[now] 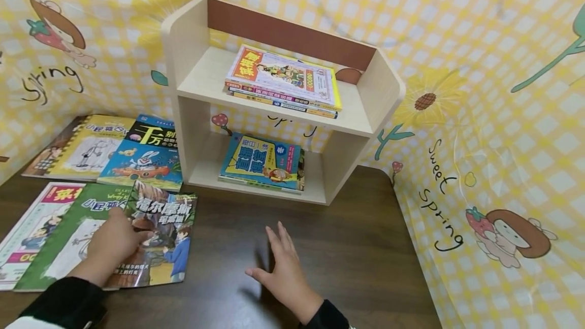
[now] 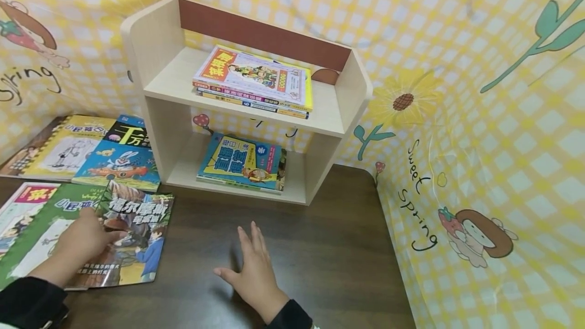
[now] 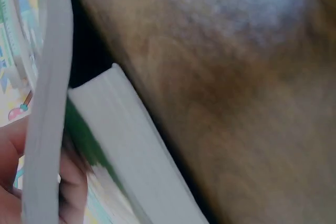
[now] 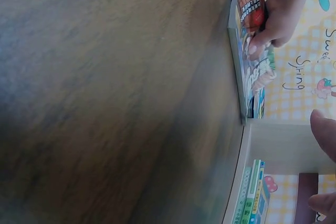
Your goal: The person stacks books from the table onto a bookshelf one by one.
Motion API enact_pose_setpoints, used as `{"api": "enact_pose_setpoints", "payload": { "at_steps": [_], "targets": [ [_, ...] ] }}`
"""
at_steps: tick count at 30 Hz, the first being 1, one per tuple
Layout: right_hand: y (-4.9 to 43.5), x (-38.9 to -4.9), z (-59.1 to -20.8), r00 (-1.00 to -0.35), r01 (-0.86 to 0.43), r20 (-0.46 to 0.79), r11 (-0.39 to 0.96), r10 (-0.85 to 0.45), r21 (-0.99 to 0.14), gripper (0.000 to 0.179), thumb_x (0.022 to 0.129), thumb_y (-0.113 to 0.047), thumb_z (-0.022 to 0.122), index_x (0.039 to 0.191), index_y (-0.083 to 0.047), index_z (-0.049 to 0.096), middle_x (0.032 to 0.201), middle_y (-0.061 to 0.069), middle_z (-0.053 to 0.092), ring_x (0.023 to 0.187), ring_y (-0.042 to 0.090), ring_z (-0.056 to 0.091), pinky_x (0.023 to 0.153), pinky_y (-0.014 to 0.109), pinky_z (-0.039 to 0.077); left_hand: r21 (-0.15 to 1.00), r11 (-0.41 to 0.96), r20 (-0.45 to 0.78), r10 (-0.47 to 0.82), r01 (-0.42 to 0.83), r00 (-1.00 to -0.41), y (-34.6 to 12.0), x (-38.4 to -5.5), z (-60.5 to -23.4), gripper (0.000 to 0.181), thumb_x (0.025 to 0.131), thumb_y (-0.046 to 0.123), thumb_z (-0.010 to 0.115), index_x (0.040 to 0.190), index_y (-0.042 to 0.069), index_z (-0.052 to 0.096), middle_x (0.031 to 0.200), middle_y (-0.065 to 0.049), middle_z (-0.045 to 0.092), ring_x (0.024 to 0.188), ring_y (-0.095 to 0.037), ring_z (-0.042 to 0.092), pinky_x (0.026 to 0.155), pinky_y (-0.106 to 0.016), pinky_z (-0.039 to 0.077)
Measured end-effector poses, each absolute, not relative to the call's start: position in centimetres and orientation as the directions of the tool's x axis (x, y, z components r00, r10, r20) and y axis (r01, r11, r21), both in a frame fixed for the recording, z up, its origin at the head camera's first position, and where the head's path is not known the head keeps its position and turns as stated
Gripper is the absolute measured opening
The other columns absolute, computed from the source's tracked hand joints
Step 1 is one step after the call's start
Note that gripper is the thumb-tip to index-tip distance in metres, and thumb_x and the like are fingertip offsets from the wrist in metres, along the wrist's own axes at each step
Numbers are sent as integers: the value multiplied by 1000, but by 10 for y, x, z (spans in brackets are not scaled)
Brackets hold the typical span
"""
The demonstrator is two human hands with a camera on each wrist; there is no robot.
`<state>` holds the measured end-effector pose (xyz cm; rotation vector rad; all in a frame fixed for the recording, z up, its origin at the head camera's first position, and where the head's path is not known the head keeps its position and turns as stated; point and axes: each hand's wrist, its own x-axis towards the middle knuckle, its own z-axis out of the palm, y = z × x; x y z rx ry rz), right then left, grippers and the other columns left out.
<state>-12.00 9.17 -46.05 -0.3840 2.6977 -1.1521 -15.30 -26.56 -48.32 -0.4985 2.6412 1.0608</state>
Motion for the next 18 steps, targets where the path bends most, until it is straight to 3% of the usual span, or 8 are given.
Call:
{"api": "enact_pose_setpoints", "payload": {
  "at_steps": [4,7,10,13,15,17,18],
  "targets": [
    [95,-119,-465,-954,-148,-72,662,-292,-735,87,82,-37,76,152,-13,31,161,12,13,144,40,17,103,68,28,613,710,-315,-184,-347,-931,-271,-153,-483,78,90,19,66,127,-24,14,78,-26,59,57,-25,57,49,-37,41],
    [96,-119,-466,-955,-127,-85,652,-283,-747,86,82,-36,76,152,-13,31,160,13,14,144,40,17,103,68,29,659,699,-265,-129,-278,-955,-272,-151,-484,68,90,14,64,125,-23,18,97,-41,50,64,-28,53,51,-36,39],
    [98,-120,-466,-956,-111,-93,639,-277,-761,85,83,-35,76,152,-12,31,160,14,14,143,42,18,103,67,30,741,641,-214,-56,-200,-975,-271,-147,-487,61,92,8,59,128,-21,19,115,-48,40,79,-39,54,58,-37,43],
    [98,-122,-466,-957,-93,-103,620,-272,-779,85,84,-34,75,152,-11,30,160,14,14,142,43,19,103,66,30,801,573,-213,-3,-177,-977,-267,-144,-488,68,94,11,57,137,-19,12,132,-50,25,107,-55,44,74,-50,47],
    [98,-124,-467,-957,-81,-108,604,-270,-793,84,85,-33,75,152,-11,29,160,15,16,142,42,21,104,65,31,831,521,-240,24,-193,-970,-262,-144,-487,81,95,12,57,144,-18,0,140,-49,12,123,-62,27,88,-64,41],
    [98,-125,-468,-956,-65,-119,590,-267,-805,84,86,-33,74,152,-11,28,159,15,19,141,40,24,105,63,31,858,471,-258,50,-205,-965,-252,-143,-484,85,95,13,57,145,-16,-6,144,-47,6,128,-64,17,96,-72,29],
    [98,-126,-469,-956,-53,-127,580,-265,-813,83,86,-33,73,152,-11,28,158,15,21,140,39,28,105,61,33,870,450,-257,63,-203,-964,-247,-142,-483,85,96,13,57,146,-15,-6,145,-46,8,128,-63,18,97,-71,29]
  ]
}}
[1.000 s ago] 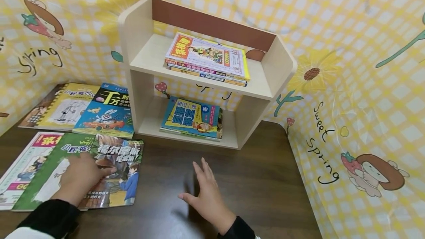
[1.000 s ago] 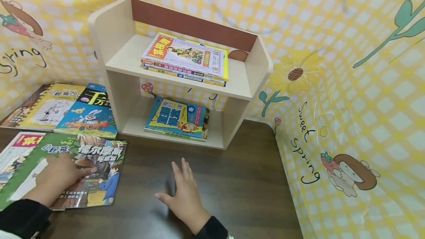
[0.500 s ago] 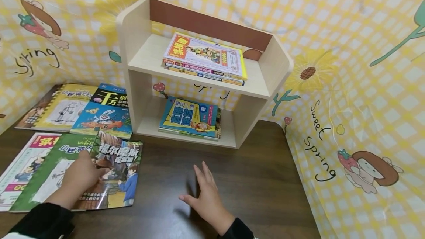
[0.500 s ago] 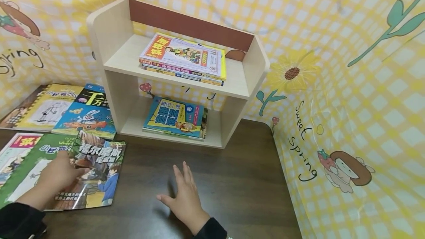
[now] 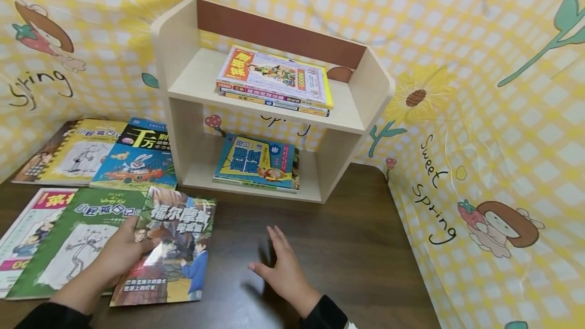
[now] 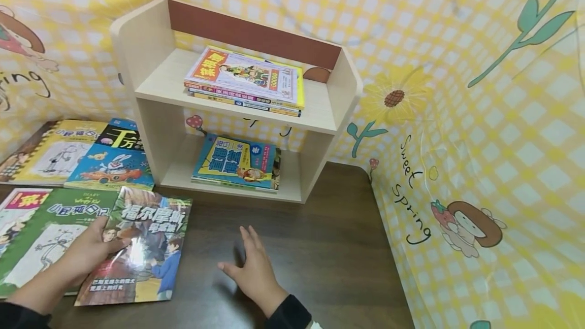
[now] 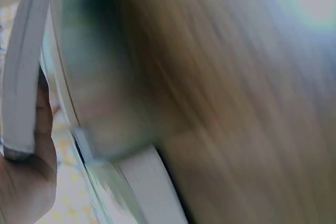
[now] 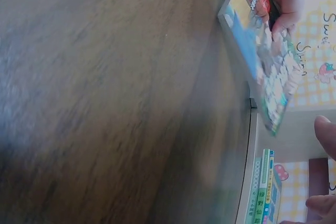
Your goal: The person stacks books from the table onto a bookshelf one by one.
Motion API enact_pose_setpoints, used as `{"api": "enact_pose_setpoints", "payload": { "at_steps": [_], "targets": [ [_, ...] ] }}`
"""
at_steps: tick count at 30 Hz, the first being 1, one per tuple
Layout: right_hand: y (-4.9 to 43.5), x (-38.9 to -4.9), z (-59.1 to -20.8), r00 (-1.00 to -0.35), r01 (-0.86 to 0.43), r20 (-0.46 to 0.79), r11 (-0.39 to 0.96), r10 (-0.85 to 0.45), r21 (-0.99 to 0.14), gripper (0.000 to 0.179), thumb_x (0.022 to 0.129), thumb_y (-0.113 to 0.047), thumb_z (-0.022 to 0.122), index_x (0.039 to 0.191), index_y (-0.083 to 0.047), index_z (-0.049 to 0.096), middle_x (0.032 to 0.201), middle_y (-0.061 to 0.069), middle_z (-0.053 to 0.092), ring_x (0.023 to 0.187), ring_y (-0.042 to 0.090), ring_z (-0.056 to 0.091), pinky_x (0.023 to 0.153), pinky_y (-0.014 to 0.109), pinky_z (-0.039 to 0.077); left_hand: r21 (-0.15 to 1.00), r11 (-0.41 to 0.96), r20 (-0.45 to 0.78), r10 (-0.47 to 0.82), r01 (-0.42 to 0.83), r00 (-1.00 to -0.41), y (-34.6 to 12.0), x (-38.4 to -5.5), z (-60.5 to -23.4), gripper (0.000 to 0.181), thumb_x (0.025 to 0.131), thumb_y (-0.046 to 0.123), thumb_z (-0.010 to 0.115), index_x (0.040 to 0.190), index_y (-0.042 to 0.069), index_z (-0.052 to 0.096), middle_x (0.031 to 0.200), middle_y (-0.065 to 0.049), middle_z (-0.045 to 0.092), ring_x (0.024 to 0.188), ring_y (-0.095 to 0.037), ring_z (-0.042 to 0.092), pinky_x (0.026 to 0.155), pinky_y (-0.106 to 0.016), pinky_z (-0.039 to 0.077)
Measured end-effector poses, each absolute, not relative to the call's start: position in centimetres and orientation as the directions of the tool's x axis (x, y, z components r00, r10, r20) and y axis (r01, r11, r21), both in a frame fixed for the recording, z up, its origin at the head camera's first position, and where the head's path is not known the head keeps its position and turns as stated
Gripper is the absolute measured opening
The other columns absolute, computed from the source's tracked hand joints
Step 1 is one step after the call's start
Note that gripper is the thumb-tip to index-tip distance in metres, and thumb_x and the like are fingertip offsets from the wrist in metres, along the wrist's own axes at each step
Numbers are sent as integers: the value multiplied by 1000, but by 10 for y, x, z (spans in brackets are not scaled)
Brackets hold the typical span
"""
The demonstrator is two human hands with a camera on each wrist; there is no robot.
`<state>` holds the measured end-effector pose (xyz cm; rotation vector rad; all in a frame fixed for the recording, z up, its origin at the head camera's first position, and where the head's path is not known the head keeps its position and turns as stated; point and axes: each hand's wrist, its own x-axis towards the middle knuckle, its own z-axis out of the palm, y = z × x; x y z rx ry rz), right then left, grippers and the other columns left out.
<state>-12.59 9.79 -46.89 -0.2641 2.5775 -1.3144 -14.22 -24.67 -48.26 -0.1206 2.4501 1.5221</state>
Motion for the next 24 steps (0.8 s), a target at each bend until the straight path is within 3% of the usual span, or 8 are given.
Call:
{"api": "enact_pose_setpoints", "payload": {
  "at_steps": [2,4,6,8,15,18,24],
  "targets": [
    [97,-128,-470,-954,-30,-141,551,-266,-834,81,88,-32,72,153,-11,27,155,18,28,137,37,36,105,58,36,899,397,-238,80,-188,-968,-233,-140,-479,80,95,8,57,146,-14,-1,143,-44,19,124,-57,35,97,-62,39],
    [96,-129,-471,-947,0,-160,499,-278,-867,79,91,-31,69,153,-11,25,152,18,34,132,35,44,102,55,40,922,347,-216,95,-171,-972,-220,-138,-475,70,95,5,55,144,-13,9,134,-39,36,110,-43,54,88,-48,50],
    [94,-128,-471,-940,21,-165,433,-298,-901,76,94,-29,65,153,-9,23,147,20,40,124,34,52,99,51,44,947,276,-198,113,-161,-974,-207,-136,-471,61,95,2,54,139,-13,14,126,-34,44,99,-29,60,77,-36,53],
    [93,-127,-471,-935,32,-157,365,-318,-930,73,96,-28,61,153,-5,21,141,20,48,118,31,57,97,48,47,960,235,-187,120,-155,-975,-195,-136,-467,58,95,2,54,137,-11,16,125,-30,47,98,-21,59,75,-30,53],
    [85,-119,-463,-944,126,-173,176,-282,-976,67,98,-25,57,151,0,25,111,15,67,95,21,64,86,39,52,981,90,-180,107,-170,-978,-158,-138,-456,56,96,0,52,139,-7,17,131,-26,41,99,-13,56,78,-27,52],
    [83,-116,-459,-943,174,-200,117,-265,-978,65,98,-22,57,151,0,26,111,14,66,94,19,63,80,34,54,982,58,-183,60,-180,-981,-146,-140,-453,51,96,1,52,135,-6,21,127,-21,41,97,-9,53,78,-24,50],
    [80,-117,-455,-965,164,-172,52,-198,-985,55,99,-12,52,147,4,31,118,16,62,100,23,62,84,34,53,977,24,-212,-8,-212,-977,-129,-142,-450,48,97,2,52,134,-6,23,126,-19,41,99,-12,50,78,-21,49]
  ]
}}
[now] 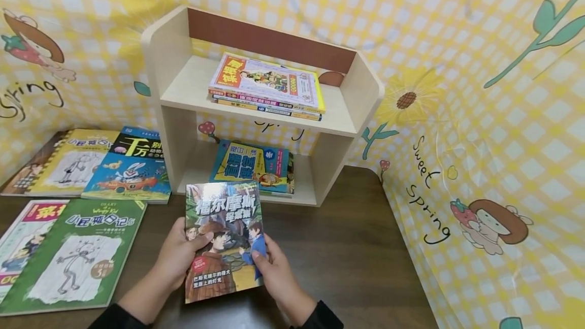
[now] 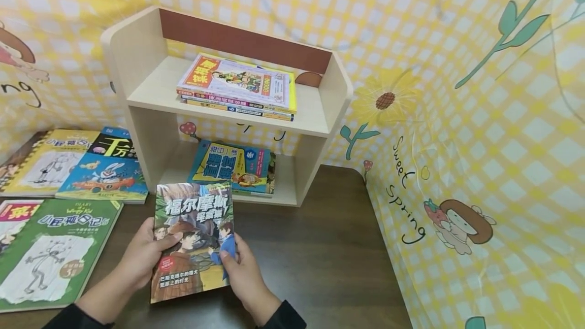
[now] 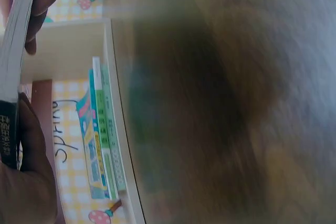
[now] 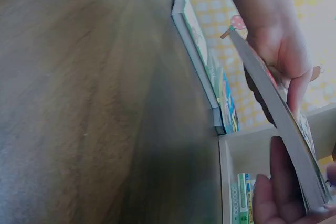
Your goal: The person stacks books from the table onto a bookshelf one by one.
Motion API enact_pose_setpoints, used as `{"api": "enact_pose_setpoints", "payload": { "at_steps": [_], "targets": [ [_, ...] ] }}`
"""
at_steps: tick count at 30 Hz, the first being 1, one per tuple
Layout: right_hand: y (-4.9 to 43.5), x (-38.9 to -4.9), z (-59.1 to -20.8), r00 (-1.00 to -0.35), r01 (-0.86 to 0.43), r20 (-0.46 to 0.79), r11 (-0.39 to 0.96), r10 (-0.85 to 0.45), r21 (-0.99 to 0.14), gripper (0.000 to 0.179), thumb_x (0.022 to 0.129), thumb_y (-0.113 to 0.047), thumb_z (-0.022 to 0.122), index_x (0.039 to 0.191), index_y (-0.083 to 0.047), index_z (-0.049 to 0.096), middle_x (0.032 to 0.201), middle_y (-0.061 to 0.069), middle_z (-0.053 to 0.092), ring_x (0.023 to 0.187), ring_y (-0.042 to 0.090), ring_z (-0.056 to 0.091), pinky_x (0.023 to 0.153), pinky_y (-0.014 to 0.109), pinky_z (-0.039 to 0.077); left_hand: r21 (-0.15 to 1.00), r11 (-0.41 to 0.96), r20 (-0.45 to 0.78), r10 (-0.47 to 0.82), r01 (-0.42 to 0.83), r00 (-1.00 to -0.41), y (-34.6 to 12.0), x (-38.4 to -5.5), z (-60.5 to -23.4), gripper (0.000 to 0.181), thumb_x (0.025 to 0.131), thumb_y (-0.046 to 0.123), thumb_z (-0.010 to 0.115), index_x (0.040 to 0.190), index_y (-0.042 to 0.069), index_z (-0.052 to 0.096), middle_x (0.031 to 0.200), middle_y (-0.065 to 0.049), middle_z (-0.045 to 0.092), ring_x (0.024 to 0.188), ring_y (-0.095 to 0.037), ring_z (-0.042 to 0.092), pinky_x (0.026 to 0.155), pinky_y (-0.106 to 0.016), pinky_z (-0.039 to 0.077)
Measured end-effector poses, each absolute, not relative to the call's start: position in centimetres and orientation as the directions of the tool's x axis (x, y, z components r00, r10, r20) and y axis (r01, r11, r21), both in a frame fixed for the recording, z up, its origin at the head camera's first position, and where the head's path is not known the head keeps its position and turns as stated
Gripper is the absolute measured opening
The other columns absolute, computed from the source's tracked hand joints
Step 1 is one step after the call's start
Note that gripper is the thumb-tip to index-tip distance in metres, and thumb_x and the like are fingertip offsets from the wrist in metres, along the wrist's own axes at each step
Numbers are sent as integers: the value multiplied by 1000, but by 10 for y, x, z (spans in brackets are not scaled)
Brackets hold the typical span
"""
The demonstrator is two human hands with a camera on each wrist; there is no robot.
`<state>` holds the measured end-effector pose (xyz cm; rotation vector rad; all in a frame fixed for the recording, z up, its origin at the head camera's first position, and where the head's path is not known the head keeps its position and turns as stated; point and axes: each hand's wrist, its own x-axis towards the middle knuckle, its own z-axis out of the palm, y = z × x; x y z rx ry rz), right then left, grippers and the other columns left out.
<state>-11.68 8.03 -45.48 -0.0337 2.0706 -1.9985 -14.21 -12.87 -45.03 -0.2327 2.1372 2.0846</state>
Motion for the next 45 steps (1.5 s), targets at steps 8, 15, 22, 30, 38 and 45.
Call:
{"api": "enact_pose_setpoints", "payload": {
  "at_steps": [8,15,22,30,38,45],
  "targets": [
    [83,-124,-455,-989,117,-125,97,-83,-988,47,97,-2,50,141,8,38,116,19,62,100,21,60,85,33,51,975,17,-223,-30,-223,-974,-116,-141,-450,51,97,6,54,135,-7,23,127,-21,42,105,-18,48,81,-20,45],
    [98,-135,-451,-980,136,-142,52,-138,-989,46,97,0,49,141,10,39,112,20,64,90,17,61,76,29,54,962,-114,-244,61,-249,-968,-119,-144,-453,48,97,5,53,133,-5,23,107,-12,60,82,-10,63,73,-28,55],
    [120,-144,-444,-942,227,-224,16,-250,-974,45,99,-3,45,142,9,37,86,2,63,68,9,61,58,22,51,965,-132,-181,284,-225,-941,-140,-150,-454,64,96,10,58,140,-6,15,112,-13,64,91,-18,67,78,-39,57],
    [143,-151,-430,-909,245,-267,108,-321,-963,49,101,-8,46,146,7,33,89,0,65,69,8,61,61,22,51,984,-80,-111,428,-159,-897,-159,-157,-451,89,85,6,71,144,-15,7,124,-26,51,105,-22,62,84,-38,56],
    [158,-157,-413,-853,232,-297,199,-429,-952,47,102,-10,45,146,4,35,102,6,66,79,10,63,69,24,52,997,13,-73,399,-74,-914,-168,-159,-446,86,82,6,76,141,-15,18,128,-30,46,103,-14,60,82,-28,54],
    [171,-167,-404,-775,211,-342,293,-532,-933,44,102,-11,47,144,-1,42,99,6,68,77,11,65,70,24,54,998,51,-61,510,-40,-858,-175,-159,-437,106,75,9,83,151,-2,11,140,-32,35,111,-20,54,86,-27,52]
  ]
}}
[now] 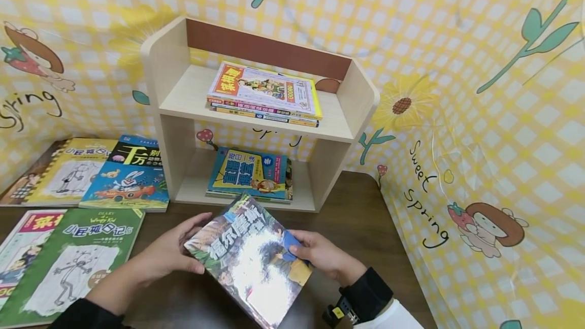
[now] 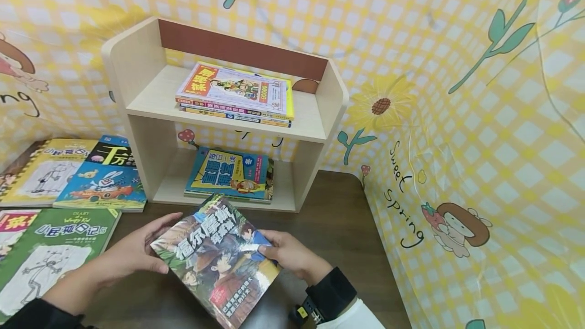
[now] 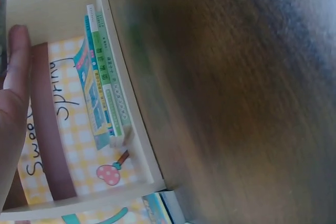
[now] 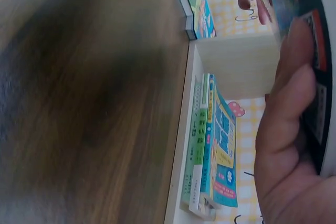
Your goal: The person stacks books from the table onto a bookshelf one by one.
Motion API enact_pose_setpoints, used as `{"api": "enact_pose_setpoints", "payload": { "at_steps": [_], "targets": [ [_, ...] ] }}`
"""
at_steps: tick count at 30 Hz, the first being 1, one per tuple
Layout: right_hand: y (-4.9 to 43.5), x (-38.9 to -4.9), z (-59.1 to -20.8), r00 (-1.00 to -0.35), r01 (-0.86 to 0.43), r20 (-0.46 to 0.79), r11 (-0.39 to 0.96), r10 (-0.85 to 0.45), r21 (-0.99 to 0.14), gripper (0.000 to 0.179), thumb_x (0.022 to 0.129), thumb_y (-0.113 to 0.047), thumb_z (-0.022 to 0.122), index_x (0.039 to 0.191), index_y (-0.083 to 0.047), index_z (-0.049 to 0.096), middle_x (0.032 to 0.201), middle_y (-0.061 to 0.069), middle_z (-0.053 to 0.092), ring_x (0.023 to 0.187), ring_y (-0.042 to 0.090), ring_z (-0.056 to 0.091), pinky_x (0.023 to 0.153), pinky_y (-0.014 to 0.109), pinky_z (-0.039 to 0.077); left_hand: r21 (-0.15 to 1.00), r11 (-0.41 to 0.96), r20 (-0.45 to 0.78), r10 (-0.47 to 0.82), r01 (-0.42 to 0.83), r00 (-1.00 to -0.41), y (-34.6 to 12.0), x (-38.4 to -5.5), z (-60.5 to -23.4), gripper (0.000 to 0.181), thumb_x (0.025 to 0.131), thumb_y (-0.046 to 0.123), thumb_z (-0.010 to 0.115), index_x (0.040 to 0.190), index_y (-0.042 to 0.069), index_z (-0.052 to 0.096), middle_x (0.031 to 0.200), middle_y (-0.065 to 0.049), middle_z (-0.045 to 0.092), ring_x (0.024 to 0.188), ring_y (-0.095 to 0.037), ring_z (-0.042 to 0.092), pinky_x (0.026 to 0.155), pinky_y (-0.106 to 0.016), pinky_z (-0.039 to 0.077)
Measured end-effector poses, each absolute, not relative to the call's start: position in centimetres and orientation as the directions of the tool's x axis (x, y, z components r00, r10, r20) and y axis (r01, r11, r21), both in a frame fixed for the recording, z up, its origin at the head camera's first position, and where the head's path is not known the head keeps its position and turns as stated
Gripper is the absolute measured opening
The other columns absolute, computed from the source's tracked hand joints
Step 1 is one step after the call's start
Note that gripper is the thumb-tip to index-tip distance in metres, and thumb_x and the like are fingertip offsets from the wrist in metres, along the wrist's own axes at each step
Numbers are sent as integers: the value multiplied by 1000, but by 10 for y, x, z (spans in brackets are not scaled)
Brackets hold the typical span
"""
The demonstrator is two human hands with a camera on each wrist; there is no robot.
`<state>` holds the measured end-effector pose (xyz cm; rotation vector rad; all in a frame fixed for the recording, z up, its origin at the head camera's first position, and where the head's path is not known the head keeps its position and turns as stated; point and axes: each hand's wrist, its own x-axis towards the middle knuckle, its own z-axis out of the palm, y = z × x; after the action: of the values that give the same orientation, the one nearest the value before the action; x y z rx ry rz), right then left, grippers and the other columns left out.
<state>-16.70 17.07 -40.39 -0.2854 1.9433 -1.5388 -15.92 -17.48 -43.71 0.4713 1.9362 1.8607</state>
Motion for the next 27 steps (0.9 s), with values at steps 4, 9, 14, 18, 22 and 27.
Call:
{"api": "enact_pose_setpoints", "payload": {
  "at_steps": [4,9,14,18,22,27],
  "targets": [
    [174,-174,-401,-730,180,-344,319,-591,-931,42,102,-9,46,143,-1,44,98,2,67,79,10,64,72,23,53,996,91,-40,573,15,-818,-175,-158,-436,115,72,15,86,154,5,7,145,-34,28,116,-30,51,87,-27,51],
    [176,-182,-397,-703,142,-336,340,-626,-930,42,101,-7,46,142,3,43,95,-1,64,77,7,61,70,21,51,989,119,-8,616,83,-788,-171,-154,-432,119,70,19,87,156,14,5,151,-32,19,124,-36,41,90,-23,46],
    [174,-191,-393,-691,104,-326,357,-645,-928,42,101,-6,47,141,4,43,95,-1,64,76,8,61,70,21,51,981,124,39,624,148,-781,-167,-151,-427,123,69,21,88,156,24,1,154,-31,11,131,-47,29,94,-18,41],
    [172,-199,-389,-696,69,-305,362,-650,-930,41,101,-7,47,141,3,45,96,-1,64,79,8,61,72,22,51,980,123,55,597,159,-801,-166,-152,-425,127,67,17,89,156,30,-1,154,-31,9,131,-49,31,94,-16,39],
    [169,-207,-383,-697,50,-299,372,-652,-927,41,101,-8,47,141,2,45,98,-2,63,82,7,58,76,22,49,970,136,92,560,201,-823,-166,-153,-422,131,64,10,89,156,29,-3,153,-33,8,128,-50,32,94,-14,38],
    [167,-215,-379,-708,62,-295,360,-642,-931,43,101,-9,49,142,2,44,108,6,66,87,8,60,80,23,49,964,163,94,534,212,-840,-167,-154,-417,128,66,11,89,157,24,0,154,-30,12,128,-46,32,93,-15,39]
  ]
}}
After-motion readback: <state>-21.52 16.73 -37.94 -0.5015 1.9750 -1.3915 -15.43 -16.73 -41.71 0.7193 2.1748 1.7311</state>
